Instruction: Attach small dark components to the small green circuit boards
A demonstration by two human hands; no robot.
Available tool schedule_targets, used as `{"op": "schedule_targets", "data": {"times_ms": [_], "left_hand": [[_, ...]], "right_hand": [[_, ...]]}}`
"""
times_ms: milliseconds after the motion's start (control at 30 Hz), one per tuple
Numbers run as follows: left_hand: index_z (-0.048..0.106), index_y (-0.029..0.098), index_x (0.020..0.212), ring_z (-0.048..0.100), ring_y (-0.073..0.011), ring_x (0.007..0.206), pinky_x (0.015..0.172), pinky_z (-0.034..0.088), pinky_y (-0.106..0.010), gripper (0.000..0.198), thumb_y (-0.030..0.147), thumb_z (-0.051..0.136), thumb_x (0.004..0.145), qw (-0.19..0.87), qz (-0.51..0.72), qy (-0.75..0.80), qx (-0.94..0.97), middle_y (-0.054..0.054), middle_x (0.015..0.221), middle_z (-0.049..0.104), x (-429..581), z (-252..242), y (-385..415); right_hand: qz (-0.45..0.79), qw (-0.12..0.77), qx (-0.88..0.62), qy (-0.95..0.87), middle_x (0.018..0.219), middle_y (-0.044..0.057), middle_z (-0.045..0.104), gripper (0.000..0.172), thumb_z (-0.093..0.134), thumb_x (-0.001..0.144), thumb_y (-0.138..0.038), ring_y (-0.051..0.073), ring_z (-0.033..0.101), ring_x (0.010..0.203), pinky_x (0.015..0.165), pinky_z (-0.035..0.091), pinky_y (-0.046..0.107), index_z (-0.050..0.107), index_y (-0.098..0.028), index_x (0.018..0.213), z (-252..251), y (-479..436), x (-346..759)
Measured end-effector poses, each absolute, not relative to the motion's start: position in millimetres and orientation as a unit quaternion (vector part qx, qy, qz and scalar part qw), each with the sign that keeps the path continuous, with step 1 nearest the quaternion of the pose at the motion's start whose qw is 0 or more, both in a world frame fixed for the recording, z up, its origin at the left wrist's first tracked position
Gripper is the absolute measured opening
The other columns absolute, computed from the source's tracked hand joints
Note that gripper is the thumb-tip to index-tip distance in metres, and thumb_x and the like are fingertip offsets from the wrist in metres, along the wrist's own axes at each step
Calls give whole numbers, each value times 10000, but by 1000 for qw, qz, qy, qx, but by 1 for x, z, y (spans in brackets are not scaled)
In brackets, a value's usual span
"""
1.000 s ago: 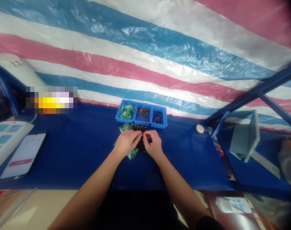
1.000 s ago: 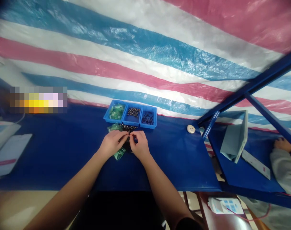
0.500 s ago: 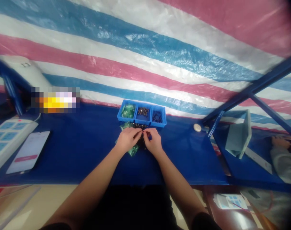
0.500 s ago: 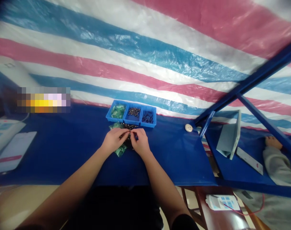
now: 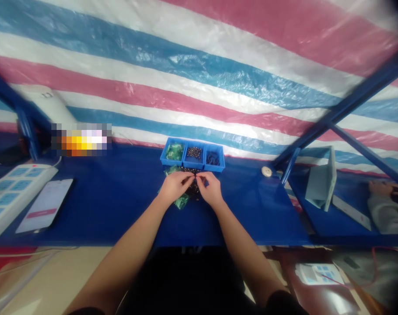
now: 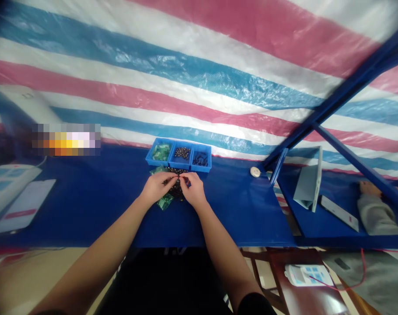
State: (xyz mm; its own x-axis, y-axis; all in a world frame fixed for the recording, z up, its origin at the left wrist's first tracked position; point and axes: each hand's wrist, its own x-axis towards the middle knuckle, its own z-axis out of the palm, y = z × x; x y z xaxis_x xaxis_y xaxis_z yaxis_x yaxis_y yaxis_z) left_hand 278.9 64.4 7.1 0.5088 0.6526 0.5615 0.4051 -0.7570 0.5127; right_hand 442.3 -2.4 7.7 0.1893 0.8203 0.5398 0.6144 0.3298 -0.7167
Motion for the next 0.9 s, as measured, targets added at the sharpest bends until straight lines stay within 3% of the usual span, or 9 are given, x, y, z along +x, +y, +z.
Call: {"op": "schedule_targets", "data": {"times_ms": [367,733,900], "left_hand": [[709,204,987,687,-176,818,744,551,-295,280,390,512,916,206,397,326,833,-51,955,733,279,7,65],[698,196,1016,623,-129,614,604,507,-242,321,431,507,912,210,386,351,827,-9,729,690,280,7,66],[701,203,1012,644,-141,664,649,525,-257,299,414,514,913,205,389,332,834,-27,805,713,281,4,67]], "right_hand": [[134,546,-564,-605,958,56,697,187,577,865,-297,135,603,675,665,532,281,689,-205,982,3,2,443],[144,548,-571,-594,895,49,707,166,576,852,-293,137,611,647,638,536,277,704,-206,912,1,4,441],[152,553,-568,-591,888,47,710,158,581,843,-280,139,621,655,626,538,272,708,-206,903,1,4,443]]}}
